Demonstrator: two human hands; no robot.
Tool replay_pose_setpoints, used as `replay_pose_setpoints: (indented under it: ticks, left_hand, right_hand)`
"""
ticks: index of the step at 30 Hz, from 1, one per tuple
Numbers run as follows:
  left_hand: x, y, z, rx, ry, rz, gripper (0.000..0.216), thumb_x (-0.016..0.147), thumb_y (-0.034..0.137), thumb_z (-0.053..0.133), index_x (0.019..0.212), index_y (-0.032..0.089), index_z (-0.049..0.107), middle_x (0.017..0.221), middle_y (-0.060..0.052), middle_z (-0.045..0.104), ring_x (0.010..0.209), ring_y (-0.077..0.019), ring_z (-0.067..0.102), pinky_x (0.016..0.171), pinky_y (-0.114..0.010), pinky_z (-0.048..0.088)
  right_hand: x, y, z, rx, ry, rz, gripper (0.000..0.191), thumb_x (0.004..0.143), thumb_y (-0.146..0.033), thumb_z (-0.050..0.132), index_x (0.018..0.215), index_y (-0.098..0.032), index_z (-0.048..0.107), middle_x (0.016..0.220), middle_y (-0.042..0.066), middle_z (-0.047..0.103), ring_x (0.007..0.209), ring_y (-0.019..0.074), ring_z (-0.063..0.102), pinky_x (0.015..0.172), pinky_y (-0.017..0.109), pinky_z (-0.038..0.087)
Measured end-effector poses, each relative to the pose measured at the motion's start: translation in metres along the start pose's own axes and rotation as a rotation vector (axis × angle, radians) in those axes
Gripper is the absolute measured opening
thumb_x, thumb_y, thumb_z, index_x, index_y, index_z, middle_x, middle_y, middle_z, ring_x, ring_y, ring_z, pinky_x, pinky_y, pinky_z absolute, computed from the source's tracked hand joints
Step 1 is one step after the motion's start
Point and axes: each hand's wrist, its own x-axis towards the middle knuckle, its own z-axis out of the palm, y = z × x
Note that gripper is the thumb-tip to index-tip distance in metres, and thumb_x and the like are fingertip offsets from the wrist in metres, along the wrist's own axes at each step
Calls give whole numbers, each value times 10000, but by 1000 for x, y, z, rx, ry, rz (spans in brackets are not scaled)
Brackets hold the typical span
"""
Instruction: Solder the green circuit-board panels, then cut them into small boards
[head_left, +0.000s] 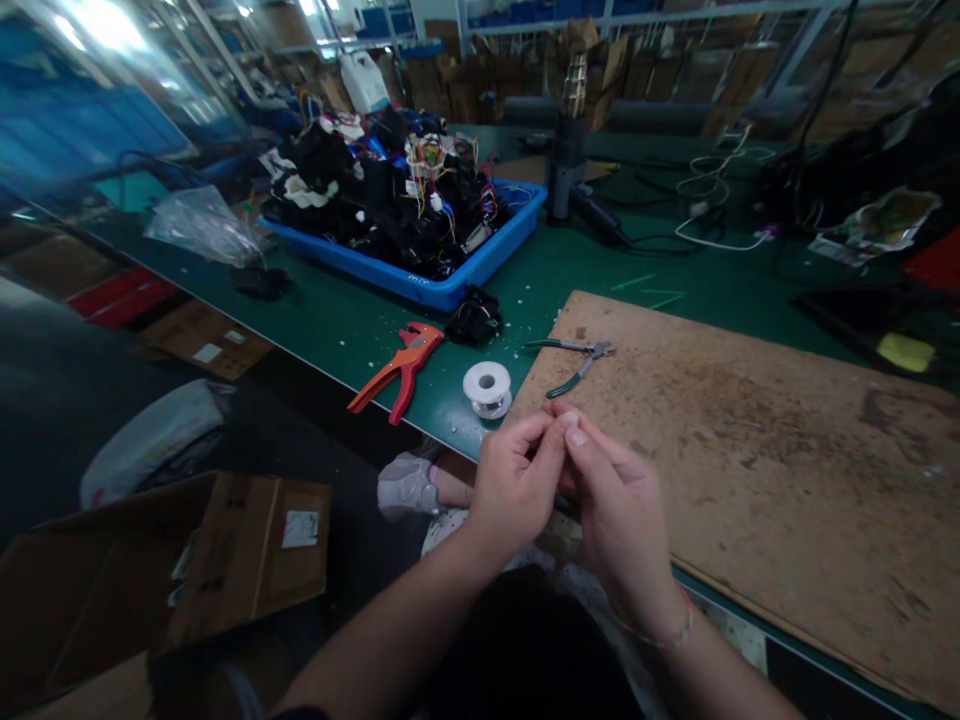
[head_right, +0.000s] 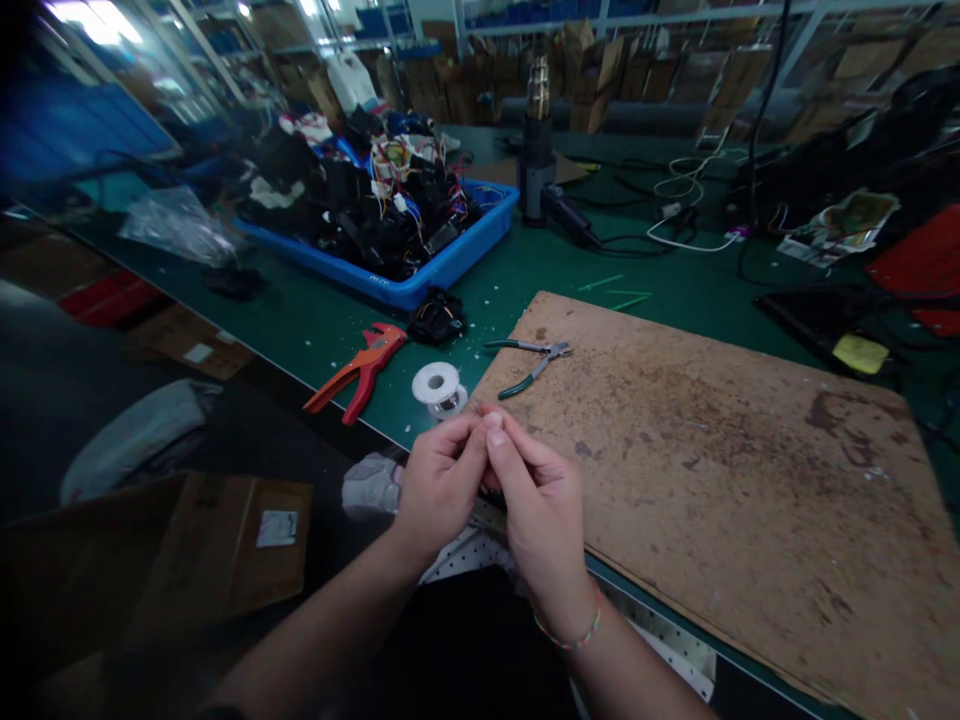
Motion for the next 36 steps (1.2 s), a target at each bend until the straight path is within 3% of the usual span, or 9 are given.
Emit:
replay_pose_setpoints:
  ticks: [5, 12, 16, 22, 29, 33, 36]
  left_hand:
    - [-3, 4, 4, 218, 42, 165, 238, 961, 290, 505, 819, 161, 646, 672, 17, 595, 615, -87, 540, 589, -203, 395]
    - [-1, -4, 2, 563, 60, 401, 275, 939, 254, 521, 689, 160, 586, 646, -13, 604, 631, -120, 559, 632, -252, 380]
    - [1, -3, 3, 564, 47, 381, 282, 952, 266, 506, 703, 163, 591, 653, -10, 609, 624, -115, 554, 624, -243, 389]
    - [-3, 10, 11, 334, -13, 202, 294, 977, 303, 471, 752, 170, 606, 641, 13, 604, 589, -98, 548, 559, -211, 401]
    - [-5, -1, 10, 641, 53, 478, 296, 941, 232, 511, 655, 167, 552, 618, -11, 586, 589, -114, 528, 596, -263, 337]
    - [-4, -4, 9, 670, 53, 509, 316, 925, 251, 544, 620, 170, 542, 587, -9, 563, 610, -127, 530, 614, -276, 329]
    - [-6, 1, 10, 650, 50, 473, 295, 949, 240, 505, 667, 170, 553, 610, -4, 576, 597, -116, 538, 602, -258, 354]
  right_hand:
    - [-1, -6, -7, -4, -6, -17, 266, 828, -383, 666, 1044, -250, 749, 1132, 38, 728, 1068, 215, 656, 962, 382, 509]
    - [2, -13, -11, 154, -19, 88, 231, 807, -382, 666, 922, -213, 773, 1056, 57, 749, 943, 195, 685, 842, 318, 541]
    - [1, -10, -13, 185, -35, 106, 255, 817, -397, 657, 971, -225, 765, 1065, 52, 746, 958, 198, 684, 901, 351, 526]
    - [-5, -5, -18, 62, 0, -14, 299, 808, -400, 684, 1065, -257, 740, 1088, 35, 740, 1017, 217, 673, 995, 427, 490]
    - [-6, -14, -24, 53, -7, -9, 255, 832, -399, 652, 994, -235, 761, 1111, 50, 734, 1083, 221, 651, 987, 386, 491]
    - [-6, -14, -23, 134, -28, 29, 239, 846, -392, 636, 946, -220, 769, 1094, 51, 739, 1046, 206, 662, 925, 339, 518]
    - [-8, -11, -24, 107, -25, 2, 250, 854, -382, 634, 1009, -229, 756, 1111, 45, 734, 1092, 208, 645, 1010, 371, 472]
